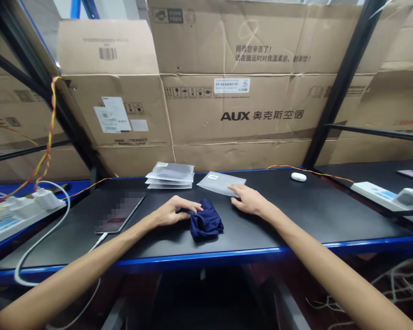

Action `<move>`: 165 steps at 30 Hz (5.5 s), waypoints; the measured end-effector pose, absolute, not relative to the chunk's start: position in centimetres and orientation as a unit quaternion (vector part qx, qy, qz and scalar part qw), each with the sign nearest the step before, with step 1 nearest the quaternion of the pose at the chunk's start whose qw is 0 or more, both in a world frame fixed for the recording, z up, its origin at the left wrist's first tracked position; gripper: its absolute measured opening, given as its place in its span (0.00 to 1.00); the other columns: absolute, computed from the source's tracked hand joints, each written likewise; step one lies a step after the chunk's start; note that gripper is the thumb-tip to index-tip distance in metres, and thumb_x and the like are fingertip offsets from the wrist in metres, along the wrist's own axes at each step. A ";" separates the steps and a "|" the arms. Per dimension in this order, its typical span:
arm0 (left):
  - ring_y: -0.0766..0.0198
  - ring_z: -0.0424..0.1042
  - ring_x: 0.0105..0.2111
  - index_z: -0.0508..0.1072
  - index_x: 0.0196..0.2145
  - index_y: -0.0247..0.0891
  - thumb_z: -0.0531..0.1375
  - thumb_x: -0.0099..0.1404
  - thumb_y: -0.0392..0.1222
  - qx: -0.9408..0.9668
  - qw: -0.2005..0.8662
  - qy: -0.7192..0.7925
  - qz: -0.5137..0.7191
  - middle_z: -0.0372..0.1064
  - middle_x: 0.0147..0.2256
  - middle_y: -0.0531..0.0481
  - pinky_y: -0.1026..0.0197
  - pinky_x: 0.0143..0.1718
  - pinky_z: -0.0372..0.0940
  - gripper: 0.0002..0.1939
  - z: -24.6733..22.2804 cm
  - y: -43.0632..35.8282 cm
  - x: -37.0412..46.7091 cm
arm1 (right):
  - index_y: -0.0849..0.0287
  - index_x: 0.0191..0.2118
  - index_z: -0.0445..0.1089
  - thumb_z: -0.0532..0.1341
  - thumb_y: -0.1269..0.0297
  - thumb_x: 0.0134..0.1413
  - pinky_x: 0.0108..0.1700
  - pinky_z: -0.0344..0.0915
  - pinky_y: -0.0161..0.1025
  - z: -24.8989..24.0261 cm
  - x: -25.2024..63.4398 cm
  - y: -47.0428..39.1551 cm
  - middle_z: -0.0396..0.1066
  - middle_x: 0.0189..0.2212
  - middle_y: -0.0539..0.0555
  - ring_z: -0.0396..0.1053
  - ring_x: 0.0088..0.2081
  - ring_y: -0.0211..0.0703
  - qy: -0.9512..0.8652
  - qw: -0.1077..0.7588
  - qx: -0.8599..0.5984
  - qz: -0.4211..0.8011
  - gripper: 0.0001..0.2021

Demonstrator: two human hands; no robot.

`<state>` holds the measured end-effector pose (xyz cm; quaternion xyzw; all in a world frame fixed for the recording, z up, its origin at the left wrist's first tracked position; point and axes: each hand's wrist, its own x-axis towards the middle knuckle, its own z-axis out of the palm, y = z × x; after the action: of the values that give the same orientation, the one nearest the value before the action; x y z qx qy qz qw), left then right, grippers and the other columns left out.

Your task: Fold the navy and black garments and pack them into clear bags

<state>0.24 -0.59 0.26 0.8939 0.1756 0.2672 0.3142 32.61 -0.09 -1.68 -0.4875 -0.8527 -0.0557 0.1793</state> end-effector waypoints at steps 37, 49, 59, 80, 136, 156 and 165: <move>0.55 0.70 0.51 0.74 0.55 0.45 0.57 0.59 0.32 0.962 0.029 0.216 0.164 0.71 0.53 0.47 0.53 0.57 0.62 0.27 1.7 -1.2 0.0 | 0.56 0.56 0.71 0.52 0.55 0.67 0.59 0.65 0.50 -0.4 31.7 0.5 0.73 0.55 0.59 0.70 0.56 0.54 -0.890 0.203 -0.408 0.018 0.19; 0.55 0.75 0.38 0.75 0.44 0.42 0.53 0.67 0.65 0.909 -0.022 0.393 0.137 0.72 0.42 0.46 0.58 0.36 0.67 0.25 1.0 -2.7 8.7 | 0.52 0.60 0.68 0.51 0.53 0.67 0.61 0.62 0.52 -0.1 31.7 -0.3 0.71 0.57 0.54 0.70 0.56 0.54 -0.866 0.236 -0.412 0.156 0.22; 0.59 0.75 0.34 0.73 0.33 0.40 0.54 0.69 0.48 0.866 0.061 0.429 0.250 0.75 0.33 0.49 0.61 0.35 0.66 0.13 0.7 -2.3 10.8 | 0.57 0.63 0.64 0.46 0.48 0.67 0.64 0.58 0.53 -1.1 32.5 -1.2 0.66 0.62 0.59 0.65 0.60 0.55 -0.858 0.199 -0.448 0.154 0.28; 0.53 0.73 0.41 0.77 0.43 0.45 0.54 0.65 0.41 0.825 -0.063 0.554 0.092 0.74 0.40 0.45 0.58 0.35 0.66 0.13 2.4 -3.3 3.5 | 0.55 0.67 0.58 0.48 0.44 0.64 0.69 0.43 0.59 -1.7 35.9 -1.2 0.53 0.68 0.57 0.45 0.70 0.59 -0.849 0.099 -0.506 0.117 0.32; 0.56 0.69 0.55 0.71 0.56 0.40 0.53 0.69 0.44 0.892 0.081 0.414 0.165 0.71 0.54 0.46 0.53 0.60 0.60 0.20 1.1 -1.5 -3.9 | 0.51 0.49 0.78 0.55 0.47 0.63 0.65 0.57 0.54 -1.0 35.3 -1.9 0.67 0.61 0.56 0.62 0.63 0.56 -0.874 0.209 -0.422 0.119 0.21; 0.61 0.74 0.37 0.78 0.33 0.38 0.60 0.62 0.40 0.867 0.224 0.350 0.274 0.77 0.35 0.49 0.60 0.44 0.67 0.07 4.6 -5.1 -4.9 | 0.54 0.33 0.75 0.60 0.55 0.56 0.52 0.67 0.50 1.0 35.2 -5.9 0.77 0.38 0.55 0.73 0.45 0.54 -0.820 0.327 -0.391 0.259 0.10; 0.65 0.71 0.34 0.82 0.34 0.42 0.67 0.57 0.38 0.912 0.297 0.276 0.058 0.75 0.31 0.52 0.65 0.38 0.64 0.05 4.0 -6.5 -5.8 | 0.55 0.41 0.80 0.67 0.57 0.55 0.53 0.63 0.48 1.0 36.1 -7.3 0.74 0.42 0.57 0.69 0.47 0.48 -0.860 0.174 -0.273 0.395 0.11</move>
<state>-5.82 -6.54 4.04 0.9121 0.2763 0.0576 0.2975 36.11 -7.29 1.02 -0.2726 -0.8600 0.3946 0.1741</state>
